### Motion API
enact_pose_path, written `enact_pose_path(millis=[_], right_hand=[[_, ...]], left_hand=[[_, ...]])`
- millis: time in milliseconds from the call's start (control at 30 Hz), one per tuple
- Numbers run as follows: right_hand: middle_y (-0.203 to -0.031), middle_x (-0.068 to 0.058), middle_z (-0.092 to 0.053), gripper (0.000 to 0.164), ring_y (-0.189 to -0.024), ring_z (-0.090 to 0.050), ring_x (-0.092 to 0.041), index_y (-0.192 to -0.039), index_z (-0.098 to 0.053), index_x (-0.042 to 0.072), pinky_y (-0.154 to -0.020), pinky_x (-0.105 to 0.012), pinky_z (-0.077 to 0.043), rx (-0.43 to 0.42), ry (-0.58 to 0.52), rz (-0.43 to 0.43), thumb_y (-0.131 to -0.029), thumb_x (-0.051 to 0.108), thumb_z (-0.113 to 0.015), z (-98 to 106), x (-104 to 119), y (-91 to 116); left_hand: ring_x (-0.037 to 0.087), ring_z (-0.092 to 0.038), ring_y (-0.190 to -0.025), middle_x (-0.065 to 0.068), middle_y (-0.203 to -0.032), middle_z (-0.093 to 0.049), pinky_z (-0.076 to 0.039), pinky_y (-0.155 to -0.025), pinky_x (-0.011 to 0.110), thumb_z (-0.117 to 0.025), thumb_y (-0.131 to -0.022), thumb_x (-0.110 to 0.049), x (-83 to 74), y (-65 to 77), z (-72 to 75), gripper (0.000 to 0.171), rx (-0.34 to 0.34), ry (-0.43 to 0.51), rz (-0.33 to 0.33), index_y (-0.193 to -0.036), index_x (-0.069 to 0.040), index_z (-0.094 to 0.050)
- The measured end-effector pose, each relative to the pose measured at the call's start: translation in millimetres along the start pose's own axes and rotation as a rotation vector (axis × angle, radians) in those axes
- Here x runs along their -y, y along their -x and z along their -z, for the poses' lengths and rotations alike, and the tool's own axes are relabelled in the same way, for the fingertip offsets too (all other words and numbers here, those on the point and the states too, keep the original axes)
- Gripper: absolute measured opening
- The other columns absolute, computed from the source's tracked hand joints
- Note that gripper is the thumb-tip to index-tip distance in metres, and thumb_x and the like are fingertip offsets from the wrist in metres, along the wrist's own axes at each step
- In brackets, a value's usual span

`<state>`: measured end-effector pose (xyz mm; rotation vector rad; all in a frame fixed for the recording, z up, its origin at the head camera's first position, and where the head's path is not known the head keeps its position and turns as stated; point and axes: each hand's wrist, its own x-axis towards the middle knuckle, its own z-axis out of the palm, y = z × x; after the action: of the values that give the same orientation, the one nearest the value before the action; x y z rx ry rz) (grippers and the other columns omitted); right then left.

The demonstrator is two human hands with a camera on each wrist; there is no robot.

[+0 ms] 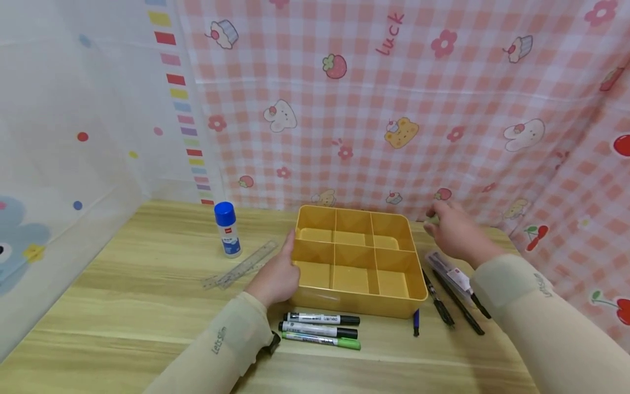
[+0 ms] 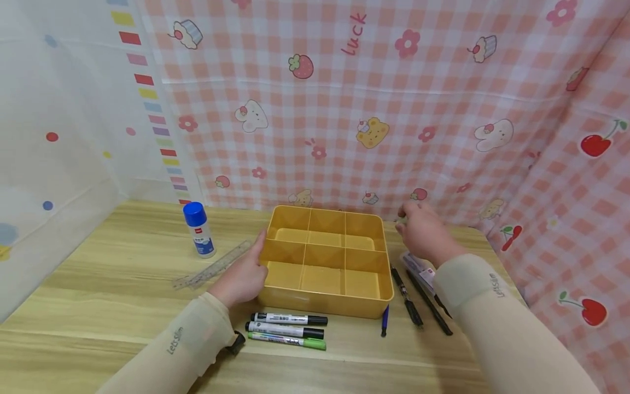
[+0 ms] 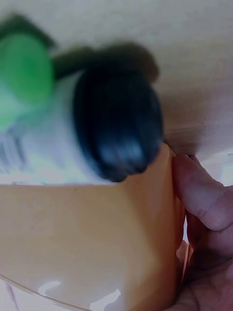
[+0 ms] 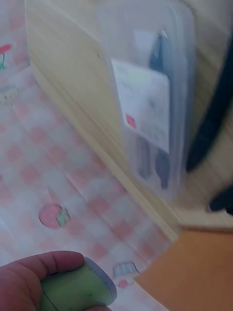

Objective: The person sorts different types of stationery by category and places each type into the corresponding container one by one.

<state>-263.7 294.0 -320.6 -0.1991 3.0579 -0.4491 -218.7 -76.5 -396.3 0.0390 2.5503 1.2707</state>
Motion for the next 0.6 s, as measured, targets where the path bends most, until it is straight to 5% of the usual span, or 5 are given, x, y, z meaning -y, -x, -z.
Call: enact_pose_path(millis=[233, 600], right_hand=[[-0.126, -0.026, -0.053, 0.027, -0.117, -0.049, -0.044, -0.128, -0.056, 0.0, -0.101, -0.06, -0.046, -0.074, 0.035, 0.101, -0.107, 0.017, -0.058, -9, 26, -7], [-0.133, -0.022, -0.047, 0.026, -0.121, -0.045, -0.042, -0.134, -0.056, 0.006, -0.097, -0.055, -0.048, 0.048, -0.031, 0.119, -0.108, 0.013, -0.053, -23, 55, -14]], left_hand=[[0.039, -0.043, -0.151, 0.013, -0.171, -0.035, -0.029, -0.126, 0.063, -0.039, -0.105, -0.01, 0.2, -0.3, 1.1, 0.083, 0.002, 0.0, -0.005, -0.168, -0.04, 0.005], [0.038, -0.044, -0.152, 0.013, -0.17, -0.036, -0.03, -0.127, 0.062, -0.038, -0.105, -0.01, 1.5, 0.1, -0.3, 0.081, 0.002, 0.006, -0.017, -0.169, -0.039, 0.004]])
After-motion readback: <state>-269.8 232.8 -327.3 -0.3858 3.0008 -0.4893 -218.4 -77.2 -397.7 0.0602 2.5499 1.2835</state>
